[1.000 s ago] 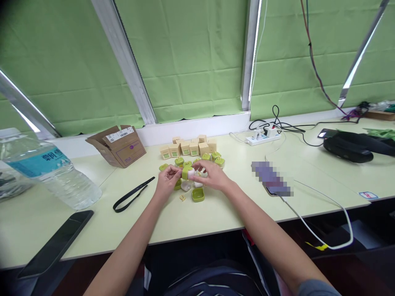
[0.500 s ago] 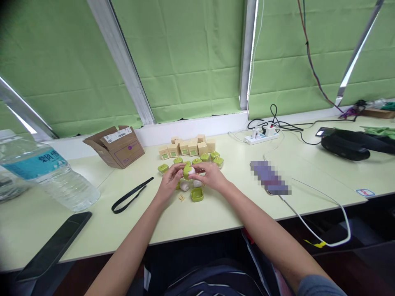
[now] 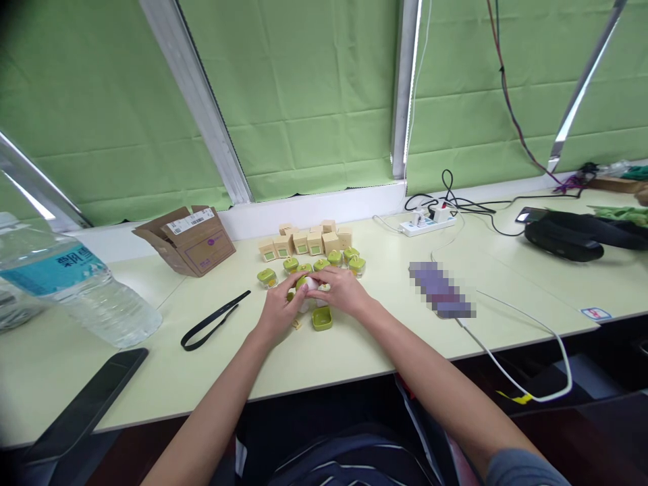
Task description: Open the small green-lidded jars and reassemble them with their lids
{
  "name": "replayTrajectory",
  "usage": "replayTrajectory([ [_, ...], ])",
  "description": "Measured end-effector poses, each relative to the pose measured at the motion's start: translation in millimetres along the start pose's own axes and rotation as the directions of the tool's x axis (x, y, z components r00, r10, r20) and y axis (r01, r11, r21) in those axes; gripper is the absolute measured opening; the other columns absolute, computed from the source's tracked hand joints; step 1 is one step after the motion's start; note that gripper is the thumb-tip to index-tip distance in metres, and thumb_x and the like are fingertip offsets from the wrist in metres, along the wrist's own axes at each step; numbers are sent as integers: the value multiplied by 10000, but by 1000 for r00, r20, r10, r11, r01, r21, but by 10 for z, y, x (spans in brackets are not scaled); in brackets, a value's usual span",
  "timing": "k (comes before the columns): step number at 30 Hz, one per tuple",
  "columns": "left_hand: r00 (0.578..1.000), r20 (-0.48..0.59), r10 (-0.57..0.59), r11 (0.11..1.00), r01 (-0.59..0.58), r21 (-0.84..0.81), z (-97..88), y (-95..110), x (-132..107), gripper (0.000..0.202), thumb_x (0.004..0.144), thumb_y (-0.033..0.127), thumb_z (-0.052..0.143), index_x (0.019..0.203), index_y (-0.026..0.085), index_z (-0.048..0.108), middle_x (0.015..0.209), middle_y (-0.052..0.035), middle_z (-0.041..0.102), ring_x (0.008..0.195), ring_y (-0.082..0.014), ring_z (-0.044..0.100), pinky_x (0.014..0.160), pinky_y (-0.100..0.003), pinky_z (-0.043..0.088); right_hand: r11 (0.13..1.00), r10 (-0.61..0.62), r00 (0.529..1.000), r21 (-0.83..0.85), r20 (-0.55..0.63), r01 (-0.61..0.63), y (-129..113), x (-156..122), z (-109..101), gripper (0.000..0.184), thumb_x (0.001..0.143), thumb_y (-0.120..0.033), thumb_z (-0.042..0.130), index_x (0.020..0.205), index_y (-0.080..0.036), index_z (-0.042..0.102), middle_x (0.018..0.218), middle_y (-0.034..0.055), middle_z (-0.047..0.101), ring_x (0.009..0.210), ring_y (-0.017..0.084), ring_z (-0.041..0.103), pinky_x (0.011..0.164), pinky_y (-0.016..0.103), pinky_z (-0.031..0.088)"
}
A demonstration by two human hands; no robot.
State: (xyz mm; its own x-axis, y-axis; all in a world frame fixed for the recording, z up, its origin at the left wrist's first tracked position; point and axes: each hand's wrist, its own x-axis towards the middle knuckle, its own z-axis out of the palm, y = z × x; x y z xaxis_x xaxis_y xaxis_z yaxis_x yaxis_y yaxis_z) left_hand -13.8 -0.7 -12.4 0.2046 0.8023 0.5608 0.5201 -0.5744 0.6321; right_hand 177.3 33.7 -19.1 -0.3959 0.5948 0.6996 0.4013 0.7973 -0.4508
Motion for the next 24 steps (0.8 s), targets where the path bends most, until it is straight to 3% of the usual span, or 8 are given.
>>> replayTrajectory([
  [8, 999, 50, -6, 1000, 5, 23, -32, -17, 20, 291, 915, 338, 577, 1180, 262, 667, 1111, -41, 729, 924, -218, 673, 869, -326, 481, 996, -54, 998, -64, 12, 55, 22, -10, 21, 297, 873, -425, 683, 1086, -220, 716, 954, 87, 720, 853, 227, 667, 766, 364, 545],
  [18, 996, 71, 46, 971, -61, 230, -6, -66, 27, 309, 957, 288, 455, 1230, 214, 579, 1172, -77, 694, 1047, -226, 653, 929, -371, 489, 996, -91, 995, -21, -50, 90, -51, 18, 32, 206, 886, -358, 662, 1002, -190, 691, 880, 60, 701, 751, 166, 647, 675, 295, 554],
  [24, 997, 73, 2, 980, -17, 200, -20, 0, 39, 282, 953, 294, 450, 1171, 213, 610, 1115, -51, 718, 976, -202, 669, 887, -335, 497, 999, -32, 998, -4, -54, 31, -105, 23, 30, 159, 833, -309, 679, 948, -199, 667, 860, 43, 693, 734, 161, 643, 680, 294, 568],
])
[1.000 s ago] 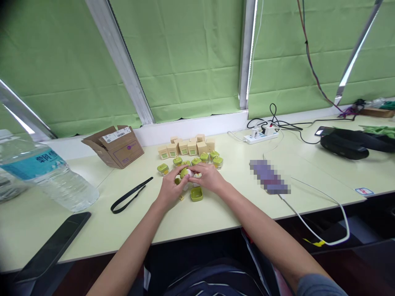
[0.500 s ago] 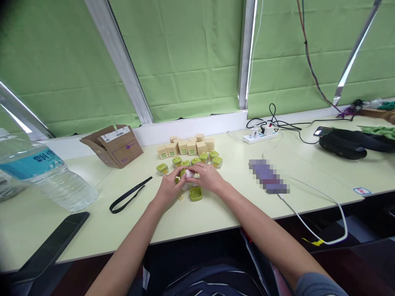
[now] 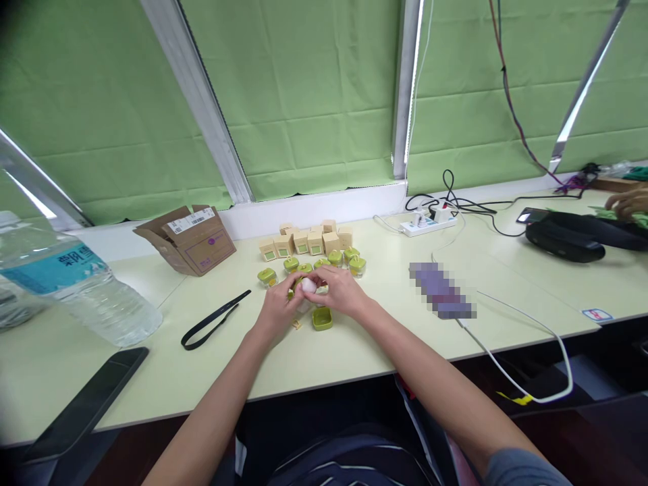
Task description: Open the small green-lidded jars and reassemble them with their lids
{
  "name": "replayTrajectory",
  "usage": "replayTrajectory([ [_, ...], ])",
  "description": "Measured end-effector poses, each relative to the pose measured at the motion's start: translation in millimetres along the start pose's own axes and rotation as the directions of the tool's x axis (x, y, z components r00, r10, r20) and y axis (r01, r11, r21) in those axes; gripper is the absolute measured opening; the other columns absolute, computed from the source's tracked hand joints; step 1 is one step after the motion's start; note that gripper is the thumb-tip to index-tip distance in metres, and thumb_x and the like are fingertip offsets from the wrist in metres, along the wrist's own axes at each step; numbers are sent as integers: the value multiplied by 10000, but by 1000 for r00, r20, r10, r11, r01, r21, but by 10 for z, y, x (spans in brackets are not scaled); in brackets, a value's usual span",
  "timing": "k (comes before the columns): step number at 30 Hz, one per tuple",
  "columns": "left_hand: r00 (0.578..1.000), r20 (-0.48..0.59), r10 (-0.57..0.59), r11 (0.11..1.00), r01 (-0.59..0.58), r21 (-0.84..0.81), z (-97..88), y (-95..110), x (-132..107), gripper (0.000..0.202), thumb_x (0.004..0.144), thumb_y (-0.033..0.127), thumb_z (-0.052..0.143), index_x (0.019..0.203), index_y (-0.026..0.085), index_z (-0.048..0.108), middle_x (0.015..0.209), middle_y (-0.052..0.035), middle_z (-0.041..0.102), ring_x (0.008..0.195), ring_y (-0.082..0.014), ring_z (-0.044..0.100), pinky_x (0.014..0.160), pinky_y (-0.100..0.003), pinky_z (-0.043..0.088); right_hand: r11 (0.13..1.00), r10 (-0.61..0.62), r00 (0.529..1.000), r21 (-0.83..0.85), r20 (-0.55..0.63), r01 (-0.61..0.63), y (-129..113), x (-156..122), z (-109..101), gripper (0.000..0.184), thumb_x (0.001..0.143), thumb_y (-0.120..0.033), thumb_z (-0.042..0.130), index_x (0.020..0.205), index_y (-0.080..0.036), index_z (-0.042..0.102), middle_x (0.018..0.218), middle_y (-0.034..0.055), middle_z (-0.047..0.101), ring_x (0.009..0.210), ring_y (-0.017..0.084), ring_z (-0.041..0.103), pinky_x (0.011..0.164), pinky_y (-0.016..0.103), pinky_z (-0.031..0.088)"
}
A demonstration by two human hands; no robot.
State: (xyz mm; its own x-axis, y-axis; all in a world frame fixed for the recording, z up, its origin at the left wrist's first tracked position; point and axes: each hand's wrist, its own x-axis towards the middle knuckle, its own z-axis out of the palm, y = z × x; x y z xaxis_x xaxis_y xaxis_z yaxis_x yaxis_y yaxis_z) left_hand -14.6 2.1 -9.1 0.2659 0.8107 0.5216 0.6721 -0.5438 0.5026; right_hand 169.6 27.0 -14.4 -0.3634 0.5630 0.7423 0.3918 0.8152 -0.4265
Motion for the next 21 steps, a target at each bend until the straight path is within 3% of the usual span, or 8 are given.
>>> replayTrajectory([
  [8, 997, 40, -64, 988, 69, -138, -63, 59, -21, 298, 953, 378, 477, 1138, 220, 649, 1076, -31, 720, 903, -185, 652, 817, -304, 484, 998, 33, 999, 46, -31, -32, -26, -16, -14, 191, 739, -260, 696, 901, -185, 625, 849, 43, 682, 751, 164, 646, 668, 296, 604],
  [15, 998, 61, -19, 962, 35, -272, -60, 83, -29, 432, 898, 463, 589, 1261, 227, 588, 1192, -76, 665, 1027, -229, 622, 908, -349, 478, 907, 288, 958, 323, -7, -271, 17, -29, -81, 260, 722, -305, 739, 933, -175, 659, 883, 42, 699, 763, 173, 688, 679, 312, 642],
  [21, 995, 89, -52, 947, 77, -311, -48, 106, -44, 434, 907, 441, 585, 1289, 235, 576, 1225, -79, 658, 1059, -237, 626, 927, -359, 482, 850, 332, 941, 410, 70, -330, 27, -25, -96, 281, 715, -328, 759, 932, -174, 669, 867, 38, 709, 764, 176, 692, 695, 312, 635],
])
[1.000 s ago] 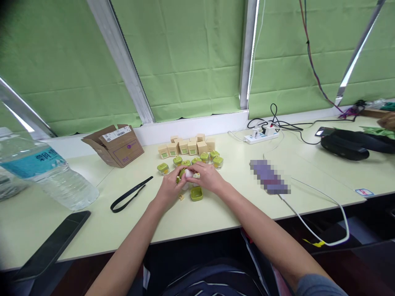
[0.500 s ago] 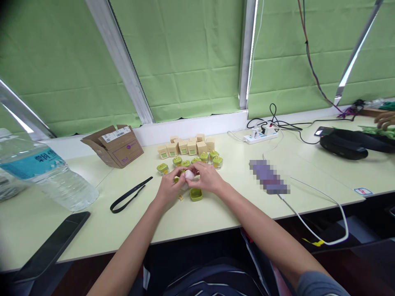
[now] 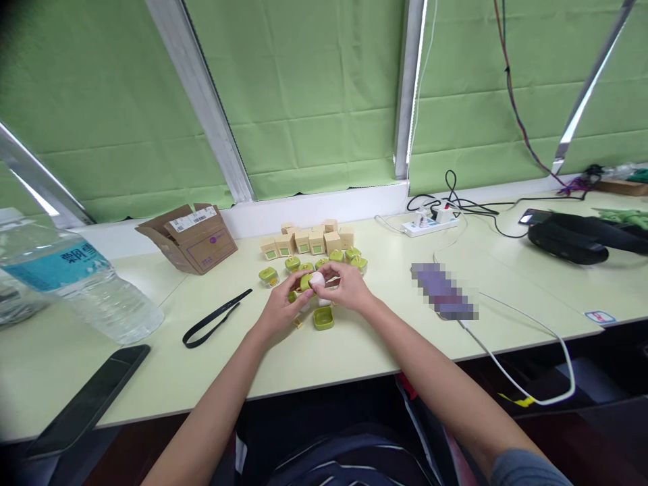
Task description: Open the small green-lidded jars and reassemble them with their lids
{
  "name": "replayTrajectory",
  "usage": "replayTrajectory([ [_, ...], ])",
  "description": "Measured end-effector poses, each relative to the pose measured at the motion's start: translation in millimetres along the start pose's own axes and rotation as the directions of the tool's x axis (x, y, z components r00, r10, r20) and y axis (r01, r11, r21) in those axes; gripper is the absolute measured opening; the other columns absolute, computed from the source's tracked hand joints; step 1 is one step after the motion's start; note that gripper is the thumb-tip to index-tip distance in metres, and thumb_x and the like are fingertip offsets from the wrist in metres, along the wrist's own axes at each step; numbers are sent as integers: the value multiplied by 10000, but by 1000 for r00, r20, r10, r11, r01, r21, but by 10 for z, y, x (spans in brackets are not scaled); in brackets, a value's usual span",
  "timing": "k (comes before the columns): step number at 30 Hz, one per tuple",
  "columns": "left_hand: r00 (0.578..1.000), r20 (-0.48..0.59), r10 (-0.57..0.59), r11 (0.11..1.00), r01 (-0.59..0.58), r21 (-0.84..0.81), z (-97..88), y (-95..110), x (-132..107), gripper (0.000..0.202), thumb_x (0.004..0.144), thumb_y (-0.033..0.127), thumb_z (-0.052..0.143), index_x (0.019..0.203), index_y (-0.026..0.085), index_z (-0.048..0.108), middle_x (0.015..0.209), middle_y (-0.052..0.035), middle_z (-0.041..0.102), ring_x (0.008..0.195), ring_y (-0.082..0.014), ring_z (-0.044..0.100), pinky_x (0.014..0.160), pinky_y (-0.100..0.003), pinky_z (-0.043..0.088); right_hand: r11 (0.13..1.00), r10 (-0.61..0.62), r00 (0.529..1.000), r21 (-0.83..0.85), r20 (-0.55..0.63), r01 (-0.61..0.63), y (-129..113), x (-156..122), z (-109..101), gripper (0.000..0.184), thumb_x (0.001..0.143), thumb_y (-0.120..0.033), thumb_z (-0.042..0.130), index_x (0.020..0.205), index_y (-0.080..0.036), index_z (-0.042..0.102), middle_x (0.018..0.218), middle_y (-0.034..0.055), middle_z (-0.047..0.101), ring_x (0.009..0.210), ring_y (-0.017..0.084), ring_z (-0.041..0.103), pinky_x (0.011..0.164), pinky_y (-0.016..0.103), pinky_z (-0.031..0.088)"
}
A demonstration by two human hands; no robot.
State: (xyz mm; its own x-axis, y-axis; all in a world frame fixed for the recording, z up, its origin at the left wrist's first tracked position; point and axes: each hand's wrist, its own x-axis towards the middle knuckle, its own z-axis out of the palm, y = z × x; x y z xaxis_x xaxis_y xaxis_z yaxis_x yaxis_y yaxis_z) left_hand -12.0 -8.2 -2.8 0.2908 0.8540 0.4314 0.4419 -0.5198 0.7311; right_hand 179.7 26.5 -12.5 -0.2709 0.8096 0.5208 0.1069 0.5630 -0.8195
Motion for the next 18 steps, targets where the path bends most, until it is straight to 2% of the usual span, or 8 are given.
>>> replayTrajectory([
  [5, 999, -33, -8, 1000, 7, -20, 0, -30, -5, 443, 894, 431, 606, 1282, 220, 593, 1205, -85, 669, 1047, -238, 633, 925, -358, 488, 999, 31, 999, 21, 16, -31, 14, 5, -3, 297, 741, -390, 748, 933, -180, 662, 878, 44, 716, 770, 178, 691, 684, 303, 620],
  [10, 997, -71, -44, 999, 44, -6, -24, -61, 5, 431, 908, 441, 575, 1269, 207, 595, 1151, -77, 684, 969, -217, 645, 883, -344, 496, 1000, 21, 1000, -7, -18, -21, 11, 17, -45, 277, 771, -396, 713, 938, -184, 650, 890, 47, 717, 783, 178, 683, 641, 277, 583],
  [18, 985, -159, -58, 992, 76, 104, -39, -42, 27, 425, 906, 447, 562, 1246, 195, 603, 1067, -60, 698, 892, -192, 634, 842, -326, 491, 999, 35, 997, 21, -66, -34, 75, 44, -99, 332, 815, -451, 674, 1003, -178, 660, 862, 50, 688, 783, 182, 656, 580, 262, 548],
])
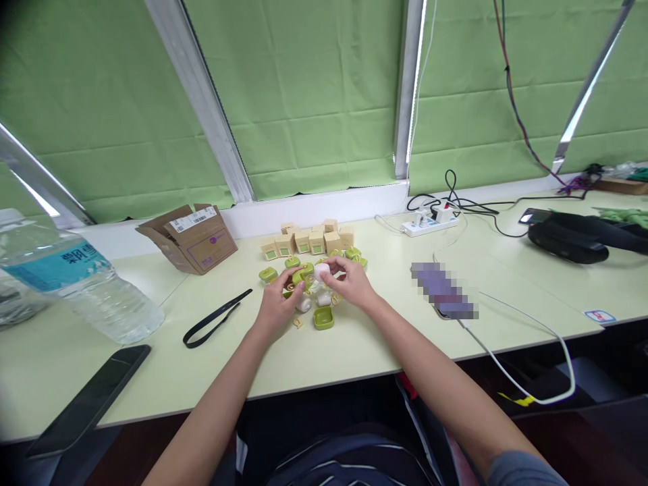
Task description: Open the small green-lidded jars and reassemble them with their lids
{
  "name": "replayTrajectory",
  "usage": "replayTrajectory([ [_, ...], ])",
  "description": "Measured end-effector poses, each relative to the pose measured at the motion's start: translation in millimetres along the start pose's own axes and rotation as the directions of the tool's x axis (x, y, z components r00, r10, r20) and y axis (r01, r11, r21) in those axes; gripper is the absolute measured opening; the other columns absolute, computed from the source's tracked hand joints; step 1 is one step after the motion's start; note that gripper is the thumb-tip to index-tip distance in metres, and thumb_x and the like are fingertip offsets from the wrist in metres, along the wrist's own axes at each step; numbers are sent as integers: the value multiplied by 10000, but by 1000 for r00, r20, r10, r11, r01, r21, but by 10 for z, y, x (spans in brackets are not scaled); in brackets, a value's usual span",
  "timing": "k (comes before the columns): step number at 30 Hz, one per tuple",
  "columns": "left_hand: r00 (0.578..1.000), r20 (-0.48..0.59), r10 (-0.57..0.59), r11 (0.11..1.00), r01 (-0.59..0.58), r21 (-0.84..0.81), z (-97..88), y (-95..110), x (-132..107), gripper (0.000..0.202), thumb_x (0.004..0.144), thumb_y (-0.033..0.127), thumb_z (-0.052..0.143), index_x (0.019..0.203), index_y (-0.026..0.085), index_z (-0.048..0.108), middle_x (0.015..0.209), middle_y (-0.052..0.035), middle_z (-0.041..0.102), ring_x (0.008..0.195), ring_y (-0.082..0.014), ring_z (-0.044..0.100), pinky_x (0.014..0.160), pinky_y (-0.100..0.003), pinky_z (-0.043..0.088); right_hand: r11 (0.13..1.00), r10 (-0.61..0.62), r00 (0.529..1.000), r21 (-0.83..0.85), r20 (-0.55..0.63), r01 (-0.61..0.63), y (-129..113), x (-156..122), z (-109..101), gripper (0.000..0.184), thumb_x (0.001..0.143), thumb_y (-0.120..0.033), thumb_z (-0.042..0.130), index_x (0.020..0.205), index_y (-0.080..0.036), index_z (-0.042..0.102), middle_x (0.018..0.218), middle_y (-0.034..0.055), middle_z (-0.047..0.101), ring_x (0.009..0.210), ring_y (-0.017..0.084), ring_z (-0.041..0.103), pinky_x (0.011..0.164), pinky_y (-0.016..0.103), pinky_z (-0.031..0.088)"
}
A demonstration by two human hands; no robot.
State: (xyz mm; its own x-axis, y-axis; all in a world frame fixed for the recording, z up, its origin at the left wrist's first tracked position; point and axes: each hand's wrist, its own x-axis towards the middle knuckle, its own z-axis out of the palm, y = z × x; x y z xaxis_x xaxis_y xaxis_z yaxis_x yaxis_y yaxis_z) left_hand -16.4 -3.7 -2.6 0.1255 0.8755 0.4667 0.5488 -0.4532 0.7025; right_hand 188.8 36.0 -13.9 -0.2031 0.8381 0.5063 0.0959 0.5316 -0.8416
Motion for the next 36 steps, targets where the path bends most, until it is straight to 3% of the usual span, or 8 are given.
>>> replayTrajectory([
  [5, 999, -31, 10, 1000, -9, 29, -1, -2, 2, 424, 910, 459, 555, 1235, 193, 606, 1033, -60, 702, 867, -192, 633, 823, -329, 493, 999, -34, 999, -38, 18, 34, 27, 13, -30, 375, 863, -502, 606, 1044, -183, 686, 809, 36, 644, 731, 169, 605, 547, 263, 527],
  [10, 999, -32, 19, 999, -17, 41, 4, -13, -2, 422, 909, 455, 559, 1235, 191, 607, 1059, -65, 702, 888, -197, 635, 832, -334, 490, 981, -89, 994, -165, 56, 97, -19, 13, -53, 310, 880, -431, 588, 1055, -193, 683, 895, 50, 667, 774, 175, 602, 562, 252, 479],
  [14, 1000, -22, 14, 999, -13, 33, 2, -5, 1, 422, 907, 450, 564, 1237, 191, 611, 1074, -67, 701, 892, -198, 637, 837, -335, 493, 930, -156, 981, -318, 112, 184, -38, 26, -121, 208, 867, -358, 569, 930, -183, 664, 873, 56, 659, 746, 178, 580, 598, 273, 450],
  [21, 1000, -18, 19, 998, -18, 52, -3, -4, 4, 420, 904, 441, 565, 1237, 190, 617, 1079, -75, 701, 928, -213, 639, 862, -353, 493, 808, -97, 930, -518, 353, 281, -120, 25, -333, 158, 806, -314, 640, 724, -181, 621, 659, -6, 584, 608, 138, 504, 576, 256, 359],
  [24, 1000, -18, 22, 998, -21, 61, -5, -2, 5, 418, 905, 439, 563, 1234, 188, 619, 1067, -75, 702, 921, -213, 639, 855, -354, 493, 796, -61, 900, -522, 433, 306, -149, 8, -380, 184, 755, -356, 729, 816, -187, 690, 748, 8, 633, 672, 158, 552, 648, 273, 412],
  [28, 1000, -21, 20, 997, -18, 78, -9, 7, 2, 414, 906, 438, 560, 1233, 192, 620, 1049, -69, 704, 896, -205, 635, 842, -348, 492, 804, -35, 885, -512, 464, 301, -111, 3, -423, 366, 675, -442, 823, 957, -224, 741, 936, 43, 626, 825, 209, 594, 766, 330, 464],
  [36, 999, -19, 30, 997, -28, 76, -7, 4, -8, 430, 908, 451, 555, 1243, 190, 617, 1073, -72, 700, 908, -206, 636, 840, -341, 496, 829, 24, 856, -489, 516, 271, 35, 20, -509, 523, 543, -498, 900, 1002, -278, 778, 1087, 65, 558, 978, 252, 591, 841, 355, 489],
])
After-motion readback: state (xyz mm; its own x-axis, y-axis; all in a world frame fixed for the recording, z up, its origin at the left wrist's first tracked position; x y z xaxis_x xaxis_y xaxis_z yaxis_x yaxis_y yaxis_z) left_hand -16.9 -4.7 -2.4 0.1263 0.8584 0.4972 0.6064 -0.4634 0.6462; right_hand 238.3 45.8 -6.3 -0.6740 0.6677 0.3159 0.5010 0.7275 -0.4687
